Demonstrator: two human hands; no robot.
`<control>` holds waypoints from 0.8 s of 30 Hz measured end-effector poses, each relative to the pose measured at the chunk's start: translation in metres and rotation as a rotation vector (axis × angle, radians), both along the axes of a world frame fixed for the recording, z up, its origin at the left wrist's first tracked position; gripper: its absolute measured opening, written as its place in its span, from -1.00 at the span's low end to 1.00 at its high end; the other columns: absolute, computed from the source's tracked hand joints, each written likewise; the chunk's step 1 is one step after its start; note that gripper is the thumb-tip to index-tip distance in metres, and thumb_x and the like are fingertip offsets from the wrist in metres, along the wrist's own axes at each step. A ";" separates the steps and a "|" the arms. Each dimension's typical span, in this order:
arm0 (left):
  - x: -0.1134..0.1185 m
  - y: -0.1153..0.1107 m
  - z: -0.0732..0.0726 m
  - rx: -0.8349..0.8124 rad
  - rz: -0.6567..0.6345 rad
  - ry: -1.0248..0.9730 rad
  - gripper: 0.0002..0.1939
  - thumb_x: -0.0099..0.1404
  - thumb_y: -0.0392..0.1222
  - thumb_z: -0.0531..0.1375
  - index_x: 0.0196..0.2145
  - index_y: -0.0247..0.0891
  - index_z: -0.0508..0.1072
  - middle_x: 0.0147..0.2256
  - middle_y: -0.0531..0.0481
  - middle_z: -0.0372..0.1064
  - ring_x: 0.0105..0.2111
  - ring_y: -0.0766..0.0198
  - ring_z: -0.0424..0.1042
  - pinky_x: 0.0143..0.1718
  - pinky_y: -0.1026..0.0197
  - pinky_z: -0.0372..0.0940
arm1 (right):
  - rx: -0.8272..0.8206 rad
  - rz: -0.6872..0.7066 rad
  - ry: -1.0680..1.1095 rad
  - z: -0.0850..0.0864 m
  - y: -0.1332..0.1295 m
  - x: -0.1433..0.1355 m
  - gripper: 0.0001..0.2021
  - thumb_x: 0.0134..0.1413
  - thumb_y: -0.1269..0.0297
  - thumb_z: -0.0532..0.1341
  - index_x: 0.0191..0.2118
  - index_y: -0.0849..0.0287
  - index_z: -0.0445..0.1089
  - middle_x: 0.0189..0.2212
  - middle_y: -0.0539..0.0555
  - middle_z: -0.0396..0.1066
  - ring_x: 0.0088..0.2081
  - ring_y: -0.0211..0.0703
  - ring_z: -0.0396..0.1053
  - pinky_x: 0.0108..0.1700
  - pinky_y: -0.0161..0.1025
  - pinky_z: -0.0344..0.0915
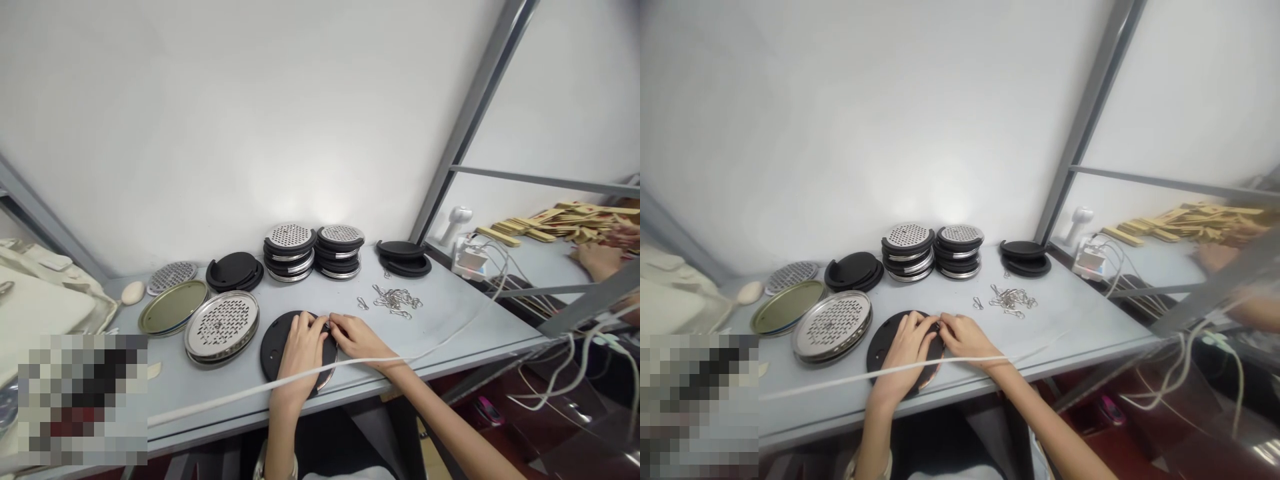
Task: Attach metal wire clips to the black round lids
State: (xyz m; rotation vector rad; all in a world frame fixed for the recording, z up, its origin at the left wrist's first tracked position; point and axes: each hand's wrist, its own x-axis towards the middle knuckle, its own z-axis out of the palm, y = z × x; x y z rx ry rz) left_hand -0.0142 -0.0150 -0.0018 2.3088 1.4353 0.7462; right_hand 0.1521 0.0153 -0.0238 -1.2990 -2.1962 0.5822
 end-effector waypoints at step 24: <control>0.001 -0.001 0.002 -0.007 0.006 0.028 -0.68 0.39 -0.32 -0.07 0.00 -0.15 0.34 -0.14 -0.09 0.21 -0.11 0.15 0.21 -0.03 0.07 0.20 | 0.000 -0.007 0.022 0.004 -0.003 -0.001 -0.82 0.19 0.38 -0.01 -0.40 0.18 0.27 -0.52 0.00 0.33 -0.49 -0.27 0.23 -0.39 -0.34 0.09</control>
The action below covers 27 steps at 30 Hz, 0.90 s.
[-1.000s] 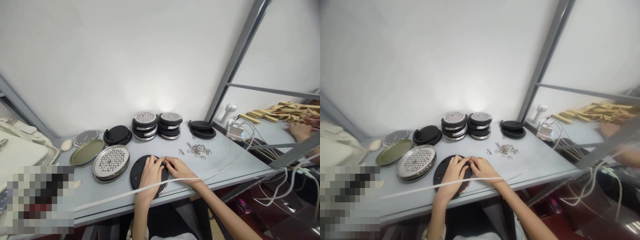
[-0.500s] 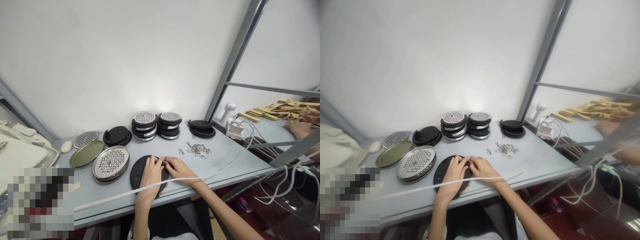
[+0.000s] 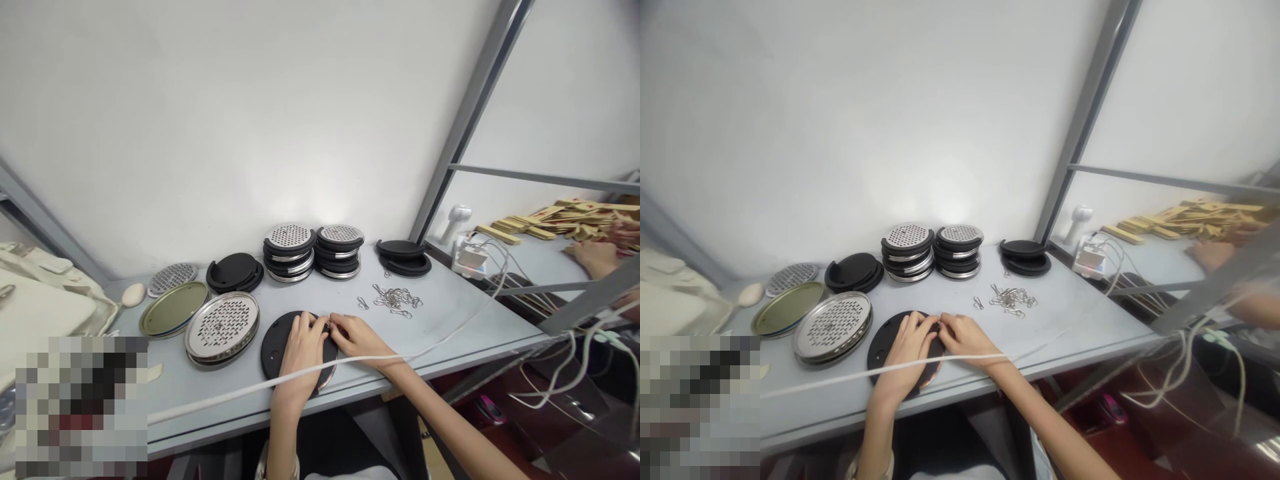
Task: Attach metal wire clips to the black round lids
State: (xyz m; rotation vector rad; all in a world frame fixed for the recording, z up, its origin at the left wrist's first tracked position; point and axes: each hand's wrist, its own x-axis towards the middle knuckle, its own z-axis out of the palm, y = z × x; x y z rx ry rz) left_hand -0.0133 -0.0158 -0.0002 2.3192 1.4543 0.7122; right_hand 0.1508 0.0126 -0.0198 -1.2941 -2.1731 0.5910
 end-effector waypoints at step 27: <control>-0.006 0.001 0.005 -0.001 -0.016 0.014 -0.67 0.39 -0.30 -0.07 0.00 -0.09 0.35 -0.15 -0.05 0.22 -0.13 0.16 0.22 -0.05 0.10 0.21 | 0.009 0.021 0.003 -0.002 -0.001 0.001 -0.85 0.19 0.36 0.01 -0.39 0.17 0.25 -0.55 -0.04 0.28 -0.52 -0.31 0.16 -0.43 -0.37 0.04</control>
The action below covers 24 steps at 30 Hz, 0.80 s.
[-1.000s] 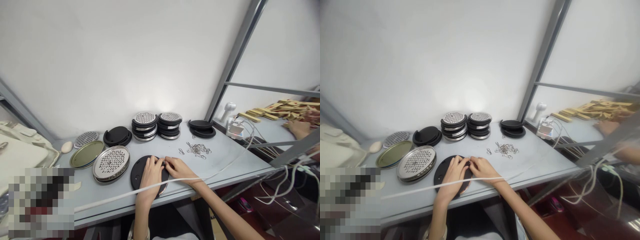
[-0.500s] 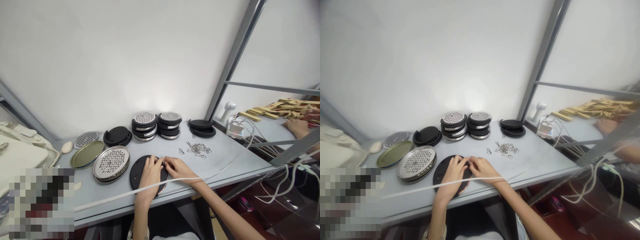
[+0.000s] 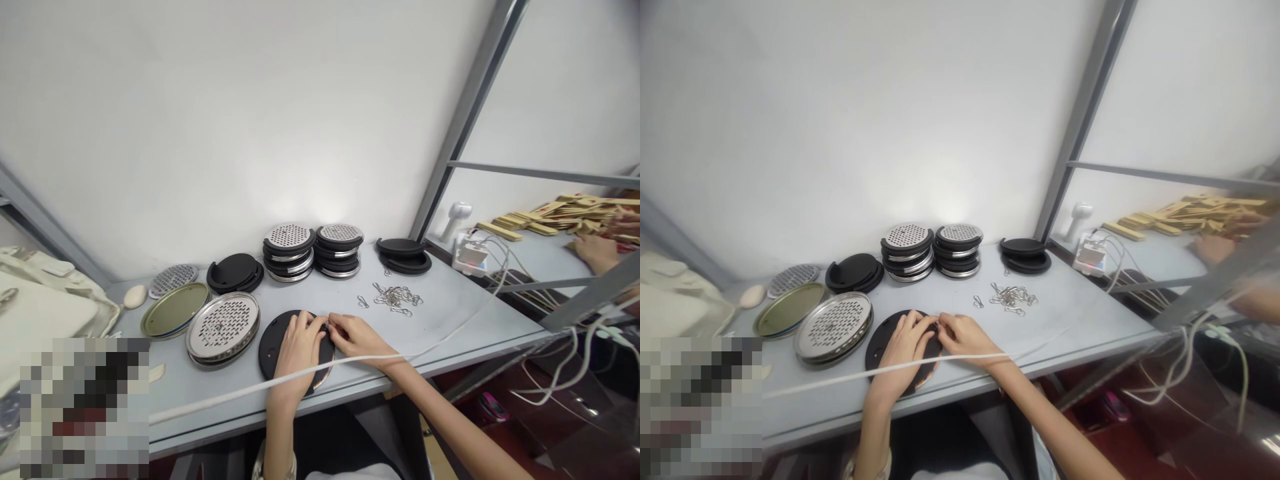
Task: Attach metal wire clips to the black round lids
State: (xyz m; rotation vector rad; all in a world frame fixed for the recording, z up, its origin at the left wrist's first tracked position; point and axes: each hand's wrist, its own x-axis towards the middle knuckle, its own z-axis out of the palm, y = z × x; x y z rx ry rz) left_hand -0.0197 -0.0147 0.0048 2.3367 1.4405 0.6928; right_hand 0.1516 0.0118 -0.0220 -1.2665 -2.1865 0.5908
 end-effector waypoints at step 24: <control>0.002 0.000 0.000 0.012 0.030 0.041 -0.72 0.40 -0.30 -0.05 -0.02 -0.12 0.35 -0.13 -0.02 0.24 -0.12 0.16 0.21 -0.05 0.10 0.21 | -0.013 0.035 -0.008 0.004 -0.004 -0.001 -0.89 0.14 0.40 0.03 -0.41 0.15 0.11 -0.54 -0.08 0.23 -0.53 -0.34 0.11 -0.43 -0.38 0.00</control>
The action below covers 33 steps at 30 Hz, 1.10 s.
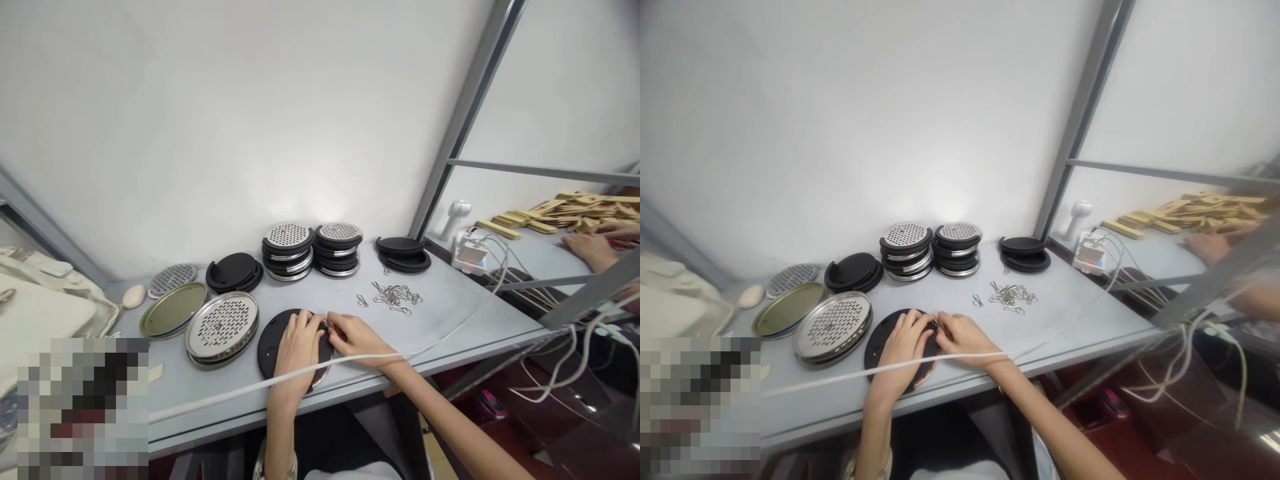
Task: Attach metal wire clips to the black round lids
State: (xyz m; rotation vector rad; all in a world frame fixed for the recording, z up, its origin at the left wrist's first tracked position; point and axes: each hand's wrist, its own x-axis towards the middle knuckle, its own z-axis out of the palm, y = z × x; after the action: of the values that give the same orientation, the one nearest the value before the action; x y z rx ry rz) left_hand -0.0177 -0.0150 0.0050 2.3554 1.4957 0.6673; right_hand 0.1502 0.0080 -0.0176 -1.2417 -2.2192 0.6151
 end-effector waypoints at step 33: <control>-0.001 0.000 -0.001 0.045 0.012 0.066 -0.70 0.41 -0.28 -0.06 0.01 -0.11 0.33 -0.12 -0.03 0.25 -0.12 0.18 0.24 -0.06 0.14 0.23 | 0.045 -0.020 -0.092 -0.005 0.002 0.002 -0.73 0.31 0.32 -0.06 -0.34 0.21 0.32 -0.44 0.09 0.44 -0.44 -0.26 0.31 -0.35 -0.33 0.09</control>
State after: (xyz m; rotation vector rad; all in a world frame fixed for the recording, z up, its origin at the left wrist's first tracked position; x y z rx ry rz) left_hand -0.0185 -0.0151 0.0039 2.4259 1.5388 0.6393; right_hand 0.1521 0.0102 -0.0229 -1.2913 -2.2803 0.5074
